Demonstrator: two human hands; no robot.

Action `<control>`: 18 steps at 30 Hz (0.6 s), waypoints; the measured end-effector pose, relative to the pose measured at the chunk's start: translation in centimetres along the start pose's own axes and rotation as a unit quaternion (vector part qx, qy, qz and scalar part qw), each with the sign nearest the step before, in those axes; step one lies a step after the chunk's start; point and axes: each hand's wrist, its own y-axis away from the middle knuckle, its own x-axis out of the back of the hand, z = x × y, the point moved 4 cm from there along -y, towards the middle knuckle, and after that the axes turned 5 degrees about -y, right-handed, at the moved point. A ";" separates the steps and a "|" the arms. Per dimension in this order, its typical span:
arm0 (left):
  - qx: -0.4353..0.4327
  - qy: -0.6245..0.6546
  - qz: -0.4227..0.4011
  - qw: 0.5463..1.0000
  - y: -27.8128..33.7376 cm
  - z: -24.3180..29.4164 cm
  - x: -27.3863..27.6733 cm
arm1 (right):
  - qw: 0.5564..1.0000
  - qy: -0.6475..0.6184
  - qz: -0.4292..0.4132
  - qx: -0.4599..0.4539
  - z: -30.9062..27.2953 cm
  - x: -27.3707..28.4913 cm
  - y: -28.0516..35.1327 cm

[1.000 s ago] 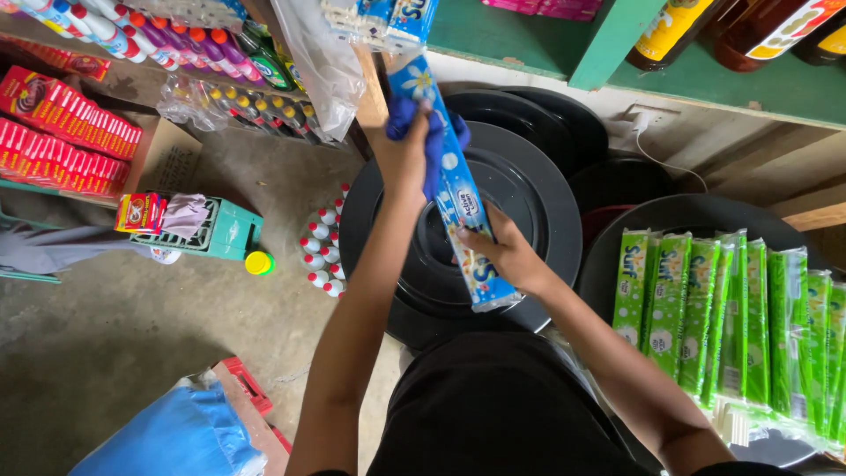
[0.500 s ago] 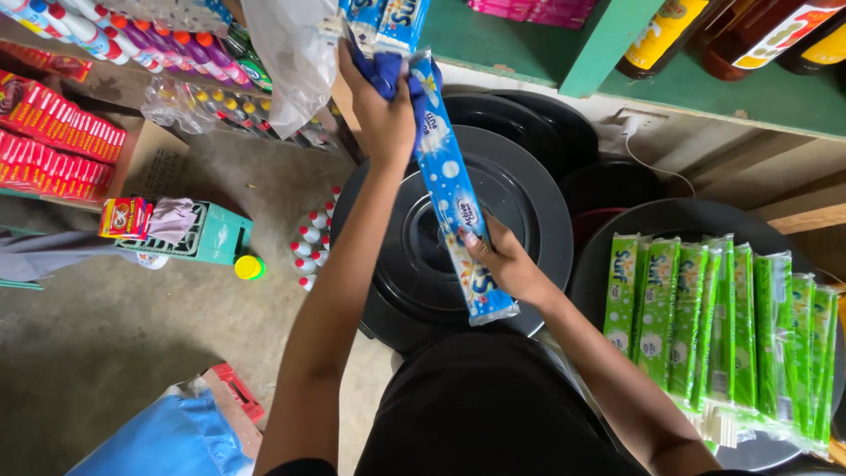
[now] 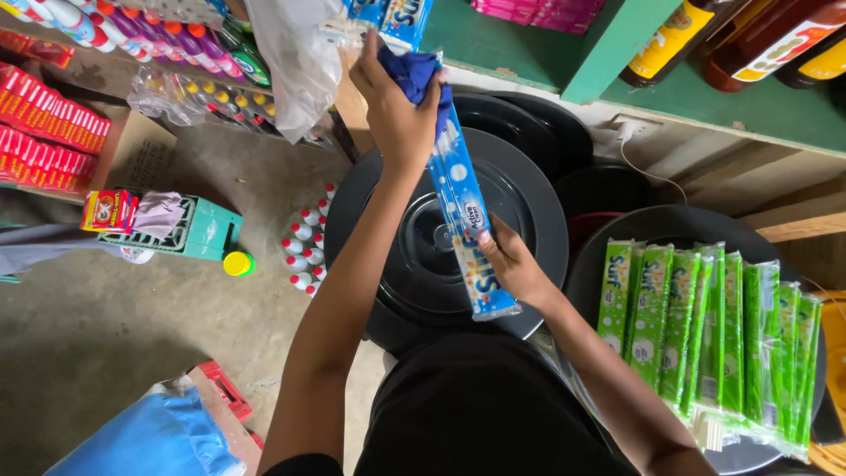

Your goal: The person wipes a long blue package with a cloth, picks up several white bars from a bin, and places them into a green plastic sleeve.

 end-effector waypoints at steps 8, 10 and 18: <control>0.061 0.044 -0.107 0.991 9.0 5.9 2.6 | 0.993 -0.088 0.071 0.040 2.8 1.1 -3.3; 0.075 0.055 -0.140 0.986 9.0 5.9 2.5 | 0.991 -0.090 0.066 0.079 1.2 1.2 -3.8; 0.044 -0.054 -0.014 0.997 0.9 -0.3 0.4 | 0.999 0.006 0.004 0.034 -0.9 -1.6 -2.3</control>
